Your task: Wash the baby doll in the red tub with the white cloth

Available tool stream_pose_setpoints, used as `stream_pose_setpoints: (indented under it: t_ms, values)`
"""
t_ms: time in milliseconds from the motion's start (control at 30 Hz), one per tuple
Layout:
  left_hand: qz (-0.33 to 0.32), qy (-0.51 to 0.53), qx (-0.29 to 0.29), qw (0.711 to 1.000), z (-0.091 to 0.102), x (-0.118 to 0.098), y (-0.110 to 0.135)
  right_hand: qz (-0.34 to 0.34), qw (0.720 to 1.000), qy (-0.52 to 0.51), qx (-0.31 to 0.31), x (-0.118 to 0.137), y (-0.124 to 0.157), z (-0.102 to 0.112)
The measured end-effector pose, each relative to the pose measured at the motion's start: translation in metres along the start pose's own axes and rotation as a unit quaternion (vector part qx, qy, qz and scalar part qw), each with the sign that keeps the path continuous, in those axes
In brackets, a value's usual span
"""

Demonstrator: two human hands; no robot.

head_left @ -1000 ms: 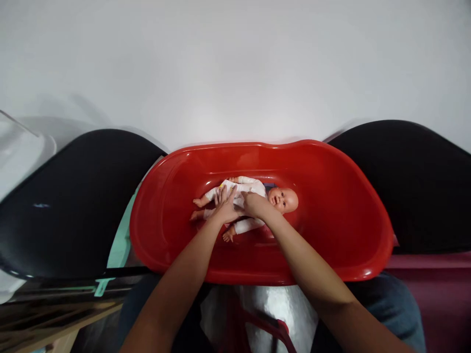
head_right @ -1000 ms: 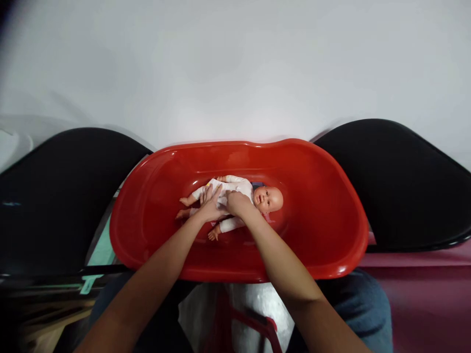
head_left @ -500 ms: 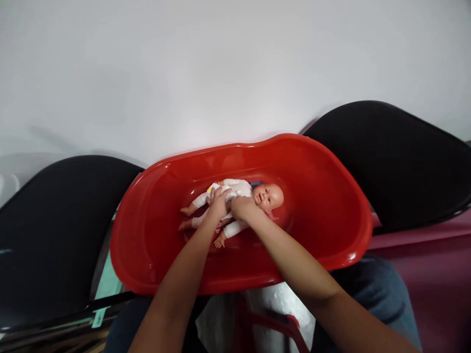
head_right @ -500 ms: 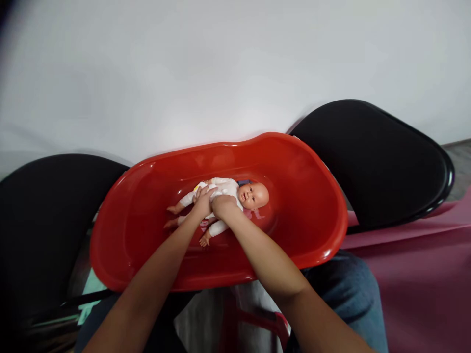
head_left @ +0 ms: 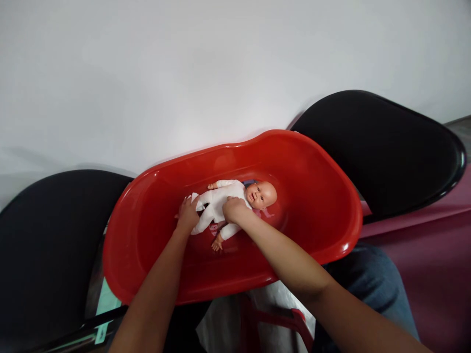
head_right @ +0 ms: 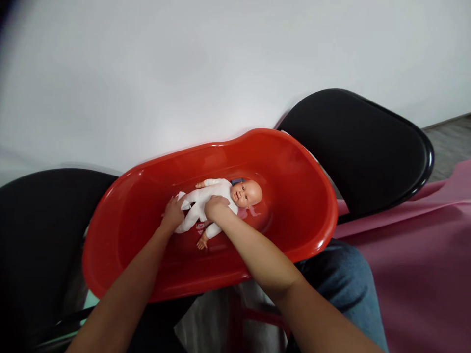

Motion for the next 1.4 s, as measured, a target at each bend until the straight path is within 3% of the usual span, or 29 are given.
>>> stream_pose_setpoints:
  t_ms: [167,300,400,467,567,667,967,1267,1400]
  values:
    - [0.048,-0.007,-0.006,0.999,0.001,0.024,0.013,-0.046,0.999,0.008,0.022,-0.004,-0.001,-0.004]
    - [0.081,0.054,-0.069,0.993,0.008,0.022,0.015,-0.038,0.998,0.038,0.022,-0.001,0.002,0.0]
    - [0.022,0.126,-0.153,0.98,0.021,-0.002,0.005,-0.033,0.998,0.054,0.022,0.0,0.005,0.002]
    - [-0.054,0.149,-0.17,0.973,0.027,-0.028,-0.003,-0.032,0.997,0.06,0.023,-0.001,0.007,0.002]
    - [-0.126,0.111,-0.107,0.98,0.019,-0.065,-0.011,-0.028,0.998,0.06,0.01,-0.002,0.008,0.002]
    - [-0.111,0.061,-0.048,0.991,0.008,-0.078,-0.012,-0.023,0.998,0.058,-0.014,-0.004,0.009,0.003]
    - [-0.074,0.034,-0.025,0.996,0.004,-0.055,-0.011,0.02,0.989,0.099,-0.108,-0.004,0.009,0.001]
    - [0.034,0.059,-0.023,0.997,0.01,-0.009,-0.002,-0.003,0.992,0.107,-0.065,-0.007,0.005,-0.003]
    - [0.055,0.102,-0.054,0.992,0.022,-0.002,-0.001,-0.009,0.994,0.094,-0.048,-0.007,0.002,-0.003]
Point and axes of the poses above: each hand's wrist, its own y-axis away from the middle knuckle, its own z-axis out of the back of the hand, x = y × z, the point moved 7 cm from there along -y, towards the middle knuckle, and after that the axes turned 4 degrees about -z, right-handed, at the moved point
